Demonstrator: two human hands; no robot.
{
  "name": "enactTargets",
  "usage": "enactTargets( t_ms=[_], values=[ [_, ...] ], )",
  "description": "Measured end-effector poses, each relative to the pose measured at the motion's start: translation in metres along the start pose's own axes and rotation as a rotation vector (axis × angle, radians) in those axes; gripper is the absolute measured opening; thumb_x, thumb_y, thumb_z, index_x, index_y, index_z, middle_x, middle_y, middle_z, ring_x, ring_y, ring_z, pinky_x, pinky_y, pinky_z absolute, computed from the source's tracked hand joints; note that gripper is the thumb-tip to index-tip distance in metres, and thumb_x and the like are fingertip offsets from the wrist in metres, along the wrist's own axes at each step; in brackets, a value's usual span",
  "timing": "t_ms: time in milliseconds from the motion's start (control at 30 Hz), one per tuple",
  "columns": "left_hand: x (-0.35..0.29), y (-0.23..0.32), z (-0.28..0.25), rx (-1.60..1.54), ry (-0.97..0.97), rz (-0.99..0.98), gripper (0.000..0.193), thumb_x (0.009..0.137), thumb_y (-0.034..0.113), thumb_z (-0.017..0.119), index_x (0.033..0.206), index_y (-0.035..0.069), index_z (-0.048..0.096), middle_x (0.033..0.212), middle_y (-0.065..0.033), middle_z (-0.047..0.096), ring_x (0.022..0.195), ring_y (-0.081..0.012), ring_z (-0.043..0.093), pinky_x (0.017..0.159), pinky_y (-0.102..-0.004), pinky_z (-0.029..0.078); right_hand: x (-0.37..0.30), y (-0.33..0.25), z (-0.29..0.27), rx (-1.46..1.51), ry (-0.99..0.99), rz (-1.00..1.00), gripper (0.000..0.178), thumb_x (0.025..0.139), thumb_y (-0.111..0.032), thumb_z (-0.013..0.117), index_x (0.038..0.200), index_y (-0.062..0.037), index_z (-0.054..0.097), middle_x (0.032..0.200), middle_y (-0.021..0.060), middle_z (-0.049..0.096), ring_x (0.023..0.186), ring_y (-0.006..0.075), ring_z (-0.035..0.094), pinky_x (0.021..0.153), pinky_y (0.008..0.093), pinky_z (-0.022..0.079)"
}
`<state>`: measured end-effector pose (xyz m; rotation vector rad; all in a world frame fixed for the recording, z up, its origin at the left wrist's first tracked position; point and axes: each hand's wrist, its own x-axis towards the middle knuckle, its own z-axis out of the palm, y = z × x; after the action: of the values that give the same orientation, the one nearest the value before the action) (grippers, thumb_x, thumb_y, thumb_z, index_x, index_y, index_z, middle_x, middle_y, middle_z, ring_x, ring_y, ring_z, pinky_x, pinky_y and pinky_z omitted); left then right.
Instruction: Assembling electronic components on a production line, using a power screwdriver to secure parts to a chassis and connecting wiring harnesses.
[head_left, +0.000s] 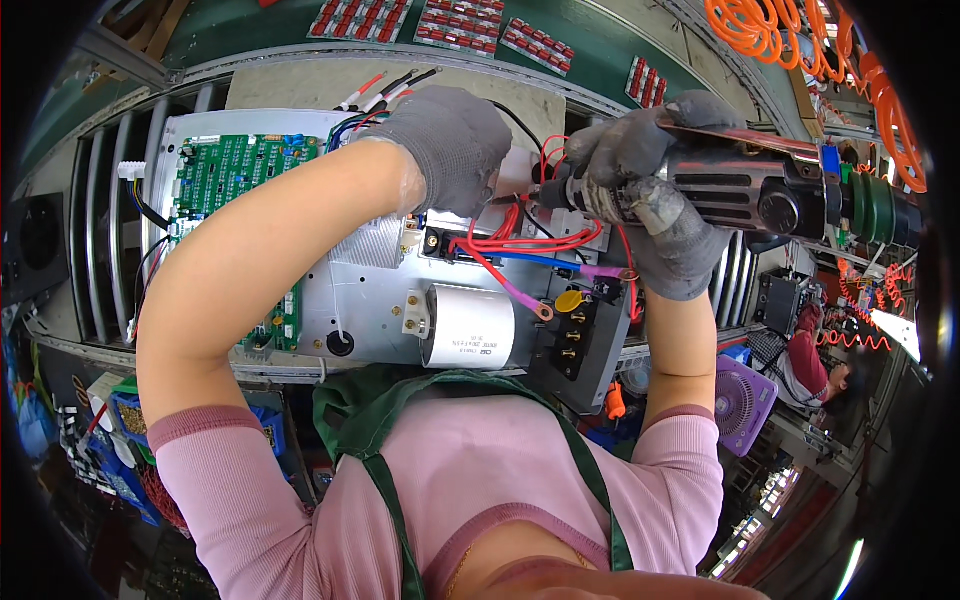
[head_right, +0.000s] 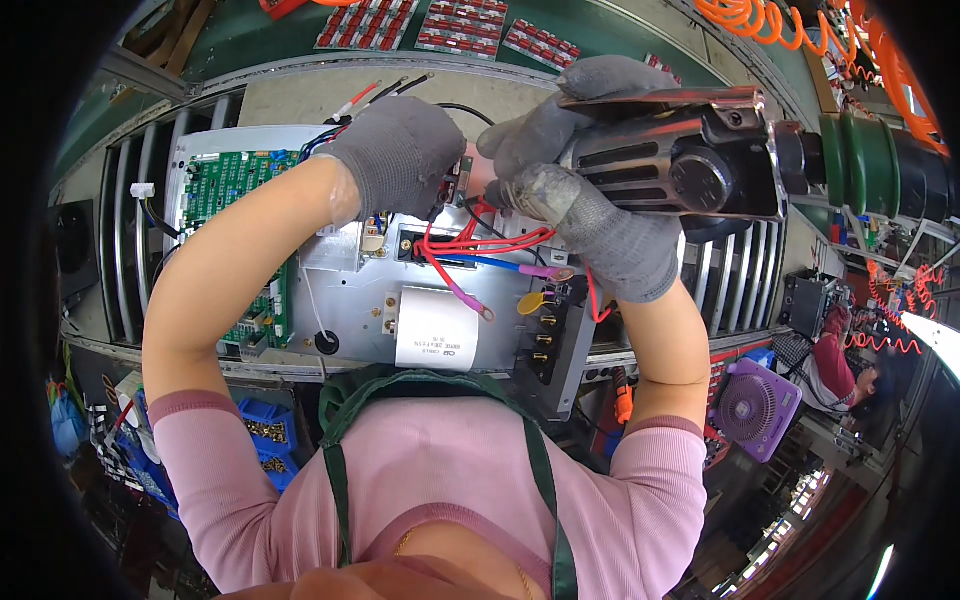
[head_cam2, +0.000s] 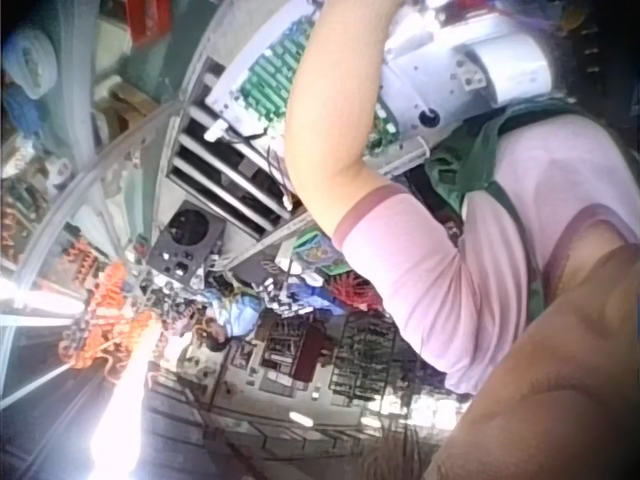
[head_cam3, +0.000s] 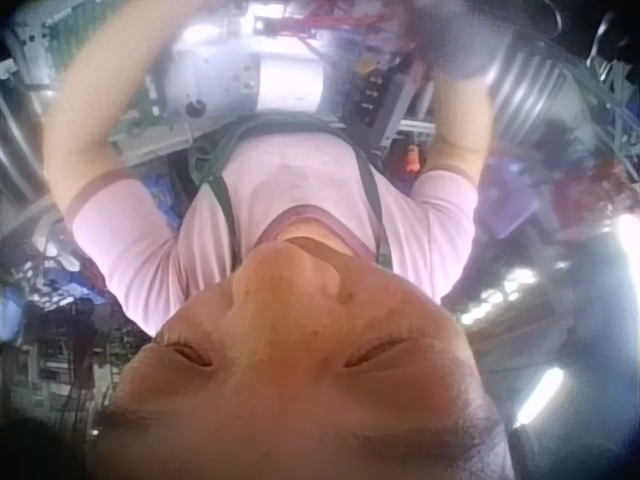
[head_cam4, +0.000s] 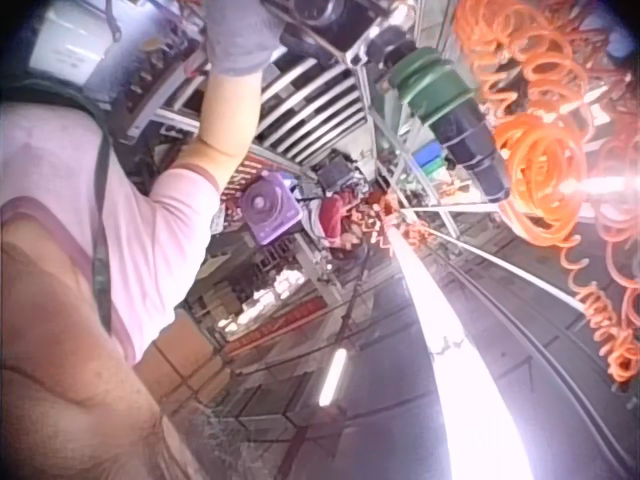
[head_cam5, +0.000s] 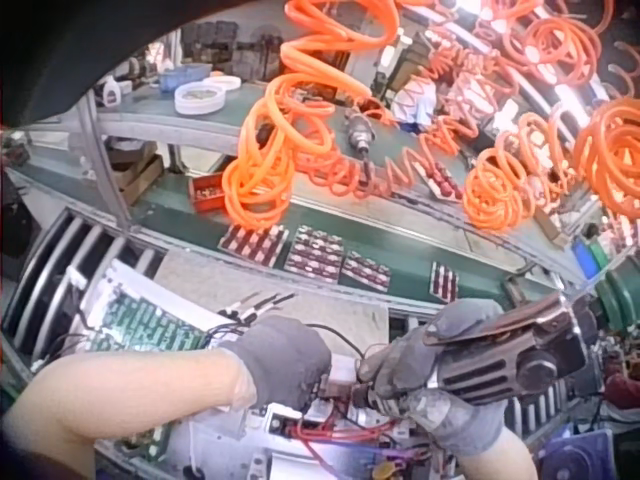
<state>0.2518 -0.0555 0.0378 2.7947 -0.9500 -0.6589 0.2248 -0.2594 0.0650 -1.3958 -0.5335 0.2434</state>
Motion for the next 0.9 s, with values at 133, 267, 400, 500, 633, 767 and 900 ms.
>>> enactTargets(
  t_ms=[133,267,400,500,633,767,900],
  values=[
    [-0.001,0.001,-0.001,-0.024,0.012,-0.007,0.025,0.073,0.028,0.063,0.077,0.004,0.071,0.077,-0.0160,0.066,0.072,-0.0312,0.066,0.065,-0.0395,0.052,0.008,0.000,0.006,-0.091,-0.083,-0.107,0.051,0.076,-0.006,0.069,0.120,-0.0028,0.045,0.101,0.0115,0.060,0.092,0.0216,0.062,0.083,0.0369,0.053],
    [-0.001,0.001,-0.002,-0.017,0.006,0.004,0.024,0.072,0.028,0.066,0.079,0.005,0.072,0.078,-0.0158,0.066,0.073,-0.0312,0.066,0.066,-0.0396,0.053,0.003,0.000,0.011,-0.046,-0.107,0.025,0.045,0.076,-0.004,0.069,0.115,-0.0020,0.045,0.098,0.0119,0.061,0.089,0.0231,0.063,0.082,0.0383,0.053],
    [0.001,-0.001,0.003,-0.036,0.021,0.021,0.026,0.073,0.030,0.066,0.080,0.005,0.072,0.078,-0.0157,0.067,0.074,-0.0307,0.066,0.067,-0.0396,0.053,0.009,-0.002,0.017,-0.144,-0.170,-0.035,0.039,0.075,-0.015,0.074,0.104,-0.0048,0.049,0.083,0.0089,0.059,0.080,0.0243,0.062,0.076,0.0399,0.051],
    [0.003,-0.003,0.004,-0.065,0.006,0.030,0.028,0.074,0.032,0.067,0.079,0.005,0.072,0.078,-0.0153,0.067,0.074,-0.0305,0.066,0.067,-0.0394,0.053,0.011,-0.007,0.024,-0.231,-0.234,-0.042,0.043,0.076,-0.019,0.075,0.106,-0.0078,0.047,0.078,0.0075,0.057,0.078,0.0252,0.061,0.073,0.0406,0.051],
    [0.003,-0.004,0.006,-0.051,0.016,0.038,0.031,0.076,0.036,0.067,0.078,0.006,0.072,0.078,-0.0152,0.067,0.074,-0.0305,0.066,0.067,-0.0395,0.053,0.010,-0.012,0.024,-0.259,-0.262,0.037,0.046,0.076,-0.019,0.074,0.111,-0.0090,0.044,0.083,0.0081,0.058,0.084,0.0253,0.062,0.075,0.0407,0.051],
    [0.003,-0.001,0.005,-0.052,-0.006,0.030,0.031,0.075,0.036,0.067,0.077,0.006,0.072,0.078,-0.0152,0.067,0.075,-0.0307,0.066,0.067,-0.0398,0.053,0.013,-0.005,0.018,-0.304,-0.325,-0.004,0.047,0.075,-0.022,0.076,0.108,-0.0081,0.046,0.087,0.0097,0.060,0.087,0.0246,0.062,0.077,0.0393,0.051],
    [0.006,-0.003,0.009,-0.077,0.024,0.050,0.030,0.075,0.035,0.068,0.078,0.006,0.072,0.078,-0.0152,0.067,0.075,-0.0309,0.066,0.068,-0.0399,0.053,0.008,-0.007,0.023,-0.376,-0.236,0.158,0.047,0.073,-0.025,0.078,0.105,-0.0072,0.049,0.087,0.0115,0.062,0.087,0.0248,0.062,0.082,0.0376,0.050]
  ],
)
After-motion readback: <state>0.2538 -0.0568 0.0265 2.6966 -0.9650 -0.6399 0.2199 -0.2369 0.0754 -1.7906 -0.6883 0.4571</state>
